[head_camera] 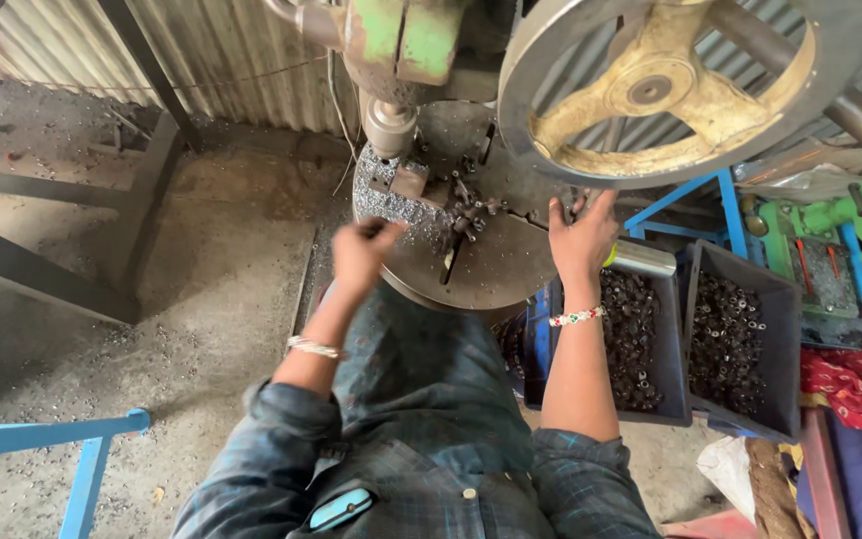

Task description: The person sits at a bench drill press and machines small hexagonal metal fittings one at a time, holding each part under the spinning drill bit, then placing the drilled part into a bin of finished pieces. A second person nearby sorts parts in the bins.

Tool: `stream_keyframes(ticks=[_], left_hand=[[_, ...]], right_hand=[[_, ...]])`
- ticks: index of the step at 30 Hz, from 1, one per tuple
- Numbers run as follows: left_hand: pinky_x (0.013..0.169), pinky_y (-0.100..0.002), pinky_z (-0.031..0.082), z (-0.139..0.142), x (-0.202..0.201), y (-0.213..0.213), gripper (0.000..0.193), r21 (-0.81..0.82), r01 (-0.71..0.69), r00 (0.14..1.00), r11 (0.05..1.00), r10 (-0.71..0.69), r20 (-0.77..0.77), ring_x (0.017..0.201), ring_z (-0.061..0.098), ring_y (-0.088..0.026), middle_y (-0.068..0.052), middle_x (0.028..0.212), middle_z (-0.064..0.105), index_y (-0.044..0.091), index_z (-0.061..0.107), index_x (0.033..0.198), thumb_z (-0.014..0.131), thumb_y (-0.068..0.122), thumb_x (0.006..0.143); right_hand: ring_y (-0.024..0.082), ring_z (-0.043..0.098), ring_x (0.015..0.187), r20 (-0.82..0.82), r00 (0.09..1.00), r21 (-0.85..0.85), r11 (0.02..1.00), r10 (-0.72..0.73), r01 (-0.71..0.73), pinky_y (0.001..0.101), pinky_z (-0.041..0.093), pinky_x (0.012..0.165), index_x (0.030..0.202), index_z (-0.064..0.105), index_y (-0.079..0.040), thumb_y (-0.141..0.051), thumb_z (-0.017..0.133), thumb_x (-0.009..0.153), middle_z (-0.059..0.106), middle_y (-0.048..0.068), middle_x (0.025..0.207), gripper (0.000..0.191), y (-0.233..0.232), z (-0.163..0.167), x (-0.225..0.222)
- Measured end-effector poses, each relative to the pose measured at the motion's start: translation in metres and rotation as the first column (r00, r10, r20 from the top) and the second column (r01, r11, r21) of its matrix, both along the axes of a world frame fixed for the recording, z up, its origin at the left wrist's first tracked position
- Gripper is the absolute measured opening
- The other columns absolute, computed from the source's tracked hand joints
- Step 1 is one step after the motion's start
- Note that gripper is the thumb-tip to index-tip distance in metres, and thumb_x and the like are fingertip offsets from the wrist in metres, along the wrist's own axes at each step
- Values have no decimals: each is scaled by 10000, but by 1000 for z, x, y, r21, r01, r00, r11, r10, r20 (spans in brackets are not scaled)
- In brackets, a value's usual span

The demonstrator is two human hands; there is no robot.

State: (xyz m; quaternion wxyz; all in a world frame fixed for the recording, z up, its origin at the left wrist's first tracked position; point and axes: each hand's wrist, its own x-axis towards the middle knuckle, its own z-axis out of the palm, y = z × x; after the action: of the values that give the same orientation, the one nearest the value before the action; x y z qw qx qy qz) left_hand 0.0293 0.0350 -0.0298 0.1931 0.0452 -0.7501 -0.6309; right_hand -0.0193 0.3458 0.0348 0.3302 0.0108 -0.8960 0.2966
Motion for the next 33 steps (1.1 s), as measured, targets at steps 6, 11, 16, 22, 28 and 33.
stream_keyframes(ticks=[6,11,16,22,28,33], left_hand=[[650,-480,571,-2,-23,69,727,-708,79,990,702,30,140,789,713,-396,-206,886,712,-36,657,1100,838,569,741],[737,-474,575,-11,-39,79,532,-735,180,978,653,-40,203,885,718,-375,-183,949,727,28,700,1043,837,445,742],[755,-428,558,-32,-36,38,287,-27,210,915,977,-187,359,879,700,-295,-136,953,746,58,740,1108,722,277,923],[864,-461,615,-33,-40,-49,375,949,30,949,315,-308,72,905,712,-262,-137,1081,680,53,618,1293,528,59,929],[905,-384,626,-5,-58,-61,323,874,154,986,461,-124,-109,936,704,-227,-140,1078,701,16,611,1310,641,81,995],[908,-309,599,5,-64,-47,232,814,217,976,539,-111,-187,937,664,-133,-61,1060,691,-11,660,1252,615,47,1032]], right_hand=[[334,688,795,25,1000,-10,1000,-8,8,458,529,721,1365,403,-9,-158,858,843,651,89,902,708,-1,6,2],[356,685,815,35,999,-2,1000,-11,11,477,519,719,1349,399,-5,-169,855,840,652,90,906,703,1,6,1],[378,681,838,24,1000,-2,1000,2,-2,491,515,741,1243,427,-20,-170,848,850,645,94,907,595,2,5,0],[381,677,848,13,1000,-5,1000,-28,28,499,502,745,1235,438,-28,-148,846,852,640,101,893,572,-5,8,2],[351,675,818,-40,999,-21,1000,-1,0,482,515,755,1358,417,-11,-109,837,824,644,95,914,687,-10,11,5],[329,682,815,-5,1000,-33,999,8,-9,456,533,761,1354,429,-37,-126,833,857,642,83,912,646,-10,14,7]])
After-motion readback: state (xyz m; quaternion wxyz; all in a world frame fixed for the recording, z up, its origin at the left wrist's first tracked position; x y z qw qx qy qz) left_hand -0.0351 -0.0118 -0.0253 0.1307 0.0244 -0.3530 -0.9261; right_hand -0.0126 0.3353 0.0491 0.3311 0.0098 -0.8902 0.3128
